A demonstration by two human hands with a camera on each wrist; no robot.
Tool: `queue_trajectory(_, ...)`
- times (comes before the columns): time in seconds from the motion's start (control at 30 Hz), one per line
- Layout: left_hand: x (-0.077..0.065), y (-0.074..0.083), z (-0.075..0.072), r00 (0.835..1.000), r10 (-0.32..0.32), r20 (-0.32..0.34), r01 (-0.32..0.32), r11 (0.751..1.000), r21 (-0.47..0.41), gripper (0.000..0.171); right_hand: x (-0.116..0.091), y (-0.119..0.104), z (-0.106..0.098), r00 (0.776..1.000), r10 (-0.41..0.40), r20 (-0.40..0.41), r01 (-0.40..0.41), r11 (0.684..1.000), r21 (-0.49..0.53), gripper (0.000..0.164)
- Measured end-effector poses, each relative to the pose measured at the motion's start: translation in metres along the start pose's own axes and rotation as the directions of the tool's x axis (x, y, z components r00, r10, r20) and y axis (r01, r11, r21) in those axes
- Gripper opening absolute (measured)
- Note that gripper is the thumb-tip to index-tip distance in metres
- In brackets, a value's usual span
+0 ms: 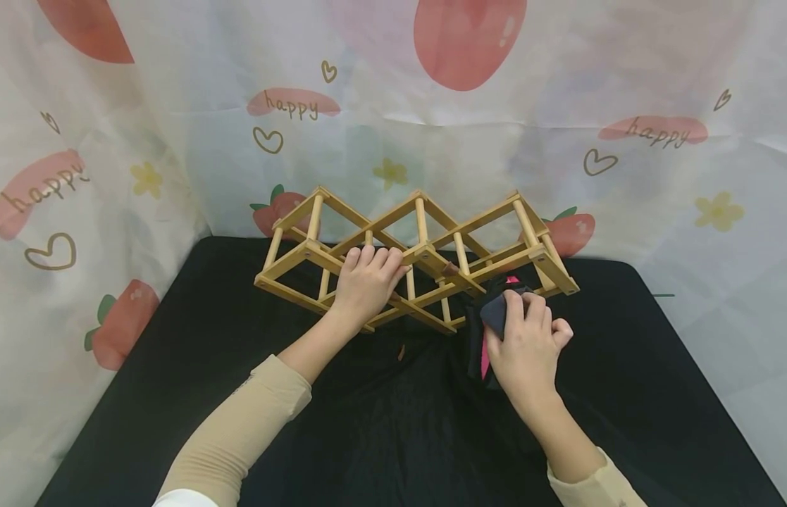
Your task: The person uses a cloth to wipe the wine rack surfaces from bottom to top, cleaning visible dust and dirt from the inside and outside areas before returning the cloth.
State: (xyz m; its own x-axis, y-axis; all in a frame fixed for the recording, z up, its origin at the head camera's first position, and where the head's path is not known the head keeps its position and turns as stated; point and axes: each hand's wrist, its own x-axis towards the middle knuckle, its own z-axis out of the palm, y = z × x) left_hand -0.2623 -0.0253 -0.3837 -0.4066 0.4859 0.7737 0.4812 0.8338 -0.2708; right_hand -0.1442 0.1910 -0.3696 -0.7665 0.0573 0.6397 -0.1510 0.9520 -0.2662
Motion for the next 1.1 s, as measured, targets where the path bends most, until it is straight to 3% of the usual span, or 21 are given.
queue_trajectory(0.27,0.0,0.0,0.0,1.0,0.0,-0.007,0.0,1.0,0.008,0.029,0.007,-0.013,-0.011,0.998,-0.033,-0.046,0.036,0.998,0.051,0.039)
queue_trajectory(0.5,0.0,0.001,0.001,1.0,-0.003,0.012,0.003,1.0,0.003,0.028,0.014,-0.023,-0.014,0.997,-0.072,-0.018,0.073,0.995,0.063,0.039)
queue_trajectory(0.83,0.0,0.0,0.0,1.0,-0.002,0.018,0.002,1.0,-0.013,0.029,0.025,-0.037,-0.009,0.99,-0.142,-0.015,0.143,0.987,0.07,0.039)
queue_trajectory(1.1,0.0,0.0,0.001,1.0,0.0,0.013,0.0,1.0,0.004,0.031,0.036,-0.046,0.0,0.989,-0.144,0.022,0.143,0.987,0.071,0.041)
